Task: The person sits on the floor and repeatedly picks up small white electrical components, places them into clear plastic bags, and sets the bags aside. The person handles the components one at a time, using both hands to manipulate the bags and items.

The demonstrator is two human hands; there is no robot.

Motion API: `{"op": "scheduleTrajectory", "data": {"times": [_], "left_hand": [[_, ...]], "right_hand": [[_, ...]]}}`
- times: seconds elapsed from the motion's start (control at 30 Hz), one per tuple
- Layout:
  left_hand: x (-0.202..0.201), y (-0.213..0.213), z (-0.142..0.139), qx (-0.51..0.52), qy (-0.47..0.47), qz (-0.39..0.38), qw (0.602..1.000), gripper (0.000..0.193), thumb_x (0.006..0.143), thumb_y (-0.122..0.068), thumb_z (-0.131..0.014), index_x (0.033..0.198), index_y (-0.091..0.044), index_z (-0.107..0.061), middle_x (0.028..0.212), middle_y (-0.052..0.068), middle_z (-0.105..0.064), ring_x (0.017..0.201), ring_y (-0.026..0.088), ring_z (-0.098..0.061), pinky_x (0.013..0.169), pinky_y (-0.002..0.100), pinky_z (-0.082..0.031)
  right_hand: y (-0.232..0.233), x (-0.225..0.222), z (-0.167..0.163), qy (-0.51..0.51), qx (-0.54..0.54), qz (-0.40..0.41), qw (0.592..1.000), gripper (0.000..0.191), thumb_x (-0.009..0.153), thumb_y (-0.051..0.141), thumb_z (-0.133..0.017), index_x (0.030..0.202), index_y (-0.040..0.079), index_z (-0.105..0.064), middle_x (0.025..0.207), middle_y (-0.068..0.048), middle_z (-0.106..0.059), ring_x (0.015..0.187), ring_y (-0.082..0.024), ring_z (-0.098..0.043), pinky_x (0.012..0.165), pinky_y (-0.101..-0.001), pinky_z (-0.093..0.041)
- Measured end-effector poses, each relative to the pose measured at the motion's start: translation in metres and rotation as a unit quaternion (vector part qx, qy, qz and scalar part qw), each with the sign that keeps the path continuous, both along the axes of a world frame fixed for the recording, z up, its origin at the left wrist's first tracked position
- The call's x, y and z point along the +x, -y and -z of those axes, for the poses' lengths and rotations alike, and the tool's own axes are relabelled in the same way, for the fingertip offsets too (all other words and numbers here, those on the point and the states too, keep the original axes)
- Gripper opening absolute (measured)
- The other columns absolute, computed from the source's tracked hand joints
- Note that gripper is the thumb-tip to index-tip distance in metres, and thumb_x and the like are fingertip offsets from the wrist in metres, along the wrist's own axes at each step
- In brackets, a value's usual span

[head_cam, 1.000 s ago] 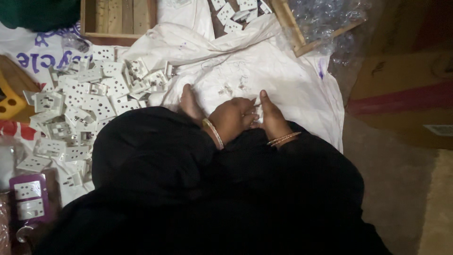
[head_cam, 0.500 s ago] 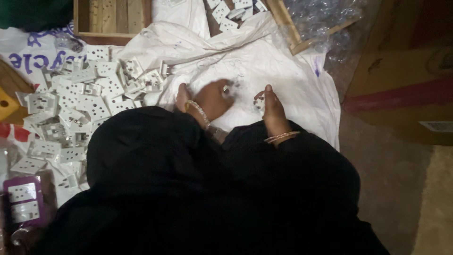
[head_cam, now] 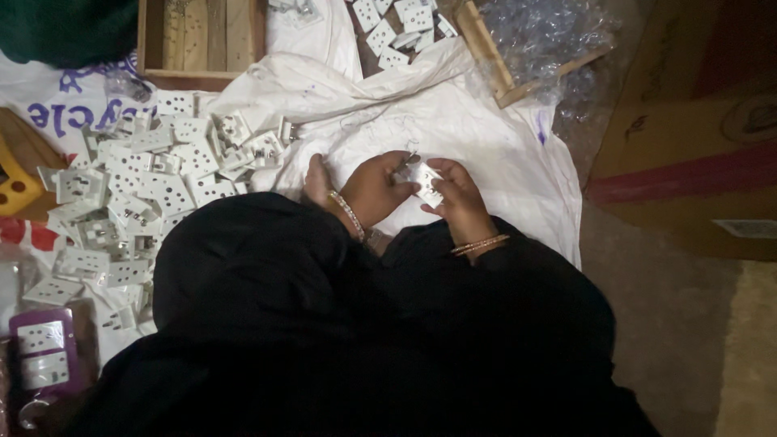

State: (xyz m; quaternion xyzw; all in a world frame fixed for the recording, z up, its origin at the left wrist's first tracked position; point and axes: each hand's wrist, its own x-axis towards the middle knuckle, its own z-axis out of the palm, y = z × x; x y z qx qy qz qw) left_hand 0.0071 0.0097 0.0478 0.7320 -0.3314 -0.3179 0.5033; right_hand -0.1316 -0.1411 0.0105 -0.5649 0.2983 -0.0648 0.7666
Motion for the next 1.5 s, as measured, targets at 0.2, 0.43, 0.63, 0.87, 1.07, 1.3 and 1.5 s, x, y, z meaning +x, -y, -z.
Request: {"op": "scheduleTrajectory", "data": {"times": [0.2, 0.43, 0.63, 0.87, 1.07, 1.3, 1.5], "left_hand": [[-0.002, 0.002, 0.000, -0.065, 0.039, -0.019, 0.997, 0.034, 0.089, -0.007, -0.070, 0.122, -0.003, -0.068, 0.104, 0.016, -0.076, 0.090, 0.023, -0.074, 0.080, 0.031, -0.057], [0.000, 0.001, -0.008, -0.018, 0.064, -0.065, 0.996, 0.021, 0.091, -0.006, -0.067, 0.111, -0.004, -0.072, 0.103, 0.016, -0.077, 0.092, 0.025, -0.074, 0.082, 0.033, -0.056], [0.004, 0.002, -0.013, -0.024, -0.003, -0.073, 0.997, 0.026, 0.085, -0.007, -0.067, 0.110, -0.003, -0.073, 0.096, 0.013, -0.079, 0.086, 0.020, -0.076, 0.080, 0.031, -0.057], [0.006, 0.001, -0.014, 0.029, -0.093, 0.028, 0.995, 0.035, 0.087, -0.027, -0.080, 0.110, -0.001, -0.072, 0.089, 0.010, -0.077, 0.080, 0.017, -0.073, 0.075, 0.030, -0.056], [-0.003, -0.001, -0.010, -0.026, -0.041, -0.011, 0.999, 0.031, 0.088, -0.027, -0.074, 0.104, -0.001, -0.074, 0.092, 0.010, -0.078, 0.082, 0.018, -0.074, 0.076, 0.031, -0.056], [-0.001, -0.003, -0.008, 0.004, 0.024, -0.007, 1.000, 0.032, 0.092, -0.032, -0.071, 0.098, -0.001, -0.074, 0.087, 0.016, -0.075, 0.079, 0.026, -0.072, 0.073, 0.036, -0.054], [0.001, -0.003, 0.001, -0.028, 0.071, -0.022, 0.997, 0.036, 0.094, -0.034, -0.070, 0.091, 0.002, -0.072, 0.082, 0.019, -0.071, 0.074, 0.033, -0.067, 0.069, 0.041, -0.051]], "right_hand": [[-0.007, 0.007, -0.020, -0.134, -0.021, -0.035, 0.990, 0.037, 0.097, 0.026, -0.065, 0.128, 0.005, -0.061, 0.103, -0.007, -0.071, 0.082, -0.017, -0.074, 0.061, -0.0235, -0.050], [-0.006, 0.007, -0.017, -0.083, -0.048, -0.105, 0.990, 0.030, 0.094, 0.017, -0.061, 0.121, 0.004, -0.059, 0.104, -0.005, -0.071, 0.090, -0.015, -0.074, 0.066, -0.0248, -0.049], [-0.006, 0.005, -0.010, -0.067, -0.094, -0.137, 0.984, 0.029, 0.093, 0.015, -0.061, 0.121, 0.004, -0.058, 0.105, -0.006, -0.070, 0.092, -0.014, -0.073, 0.069, -0.0262, -0.052], [-0.003, 0.001, -0.001, -0.019, -0.084, -0.091, 0.992, 0.034, 0.096, 0.017, -0.063, 0.124, 0.003, -0.051, 0.109, -0.007, -0.068, 0.093, -0.016, -0.071, 0.067, -0.0276, -0.051], [-0.006, 0.004, 0.004, -0.020, -0.075, -0.114, 0.990, 0.037, 0.093, 0.020, -0.064, 0.125, 0.005, -0.050, 0.113, -0.005, -0.067, 0.096, -0.016, -0.072, 0.068, -0.0272, -0.053], [-0.009, 0.003, -0.005, -0.109, -0.074, -0.182, 0.974, 0.041, 0.093, 0.019, -0.058, 0.132, 0.007, -0.052, 0.112, -0.007, -0.071, 0.092, -0.019, -0.076, 0.067, -0.0277, -0.055], [-0.013, 0.004, 0.000, -0.070, -0.100, -0.149, 0.981, 0.029, 0.096, 0.008, -0.062, 0.121, -0.005, -0.058, 0.103, -0.013, -0.073, 0.094, -0.020, -0.077, 0.080, -0.0287, -0.063]]}}
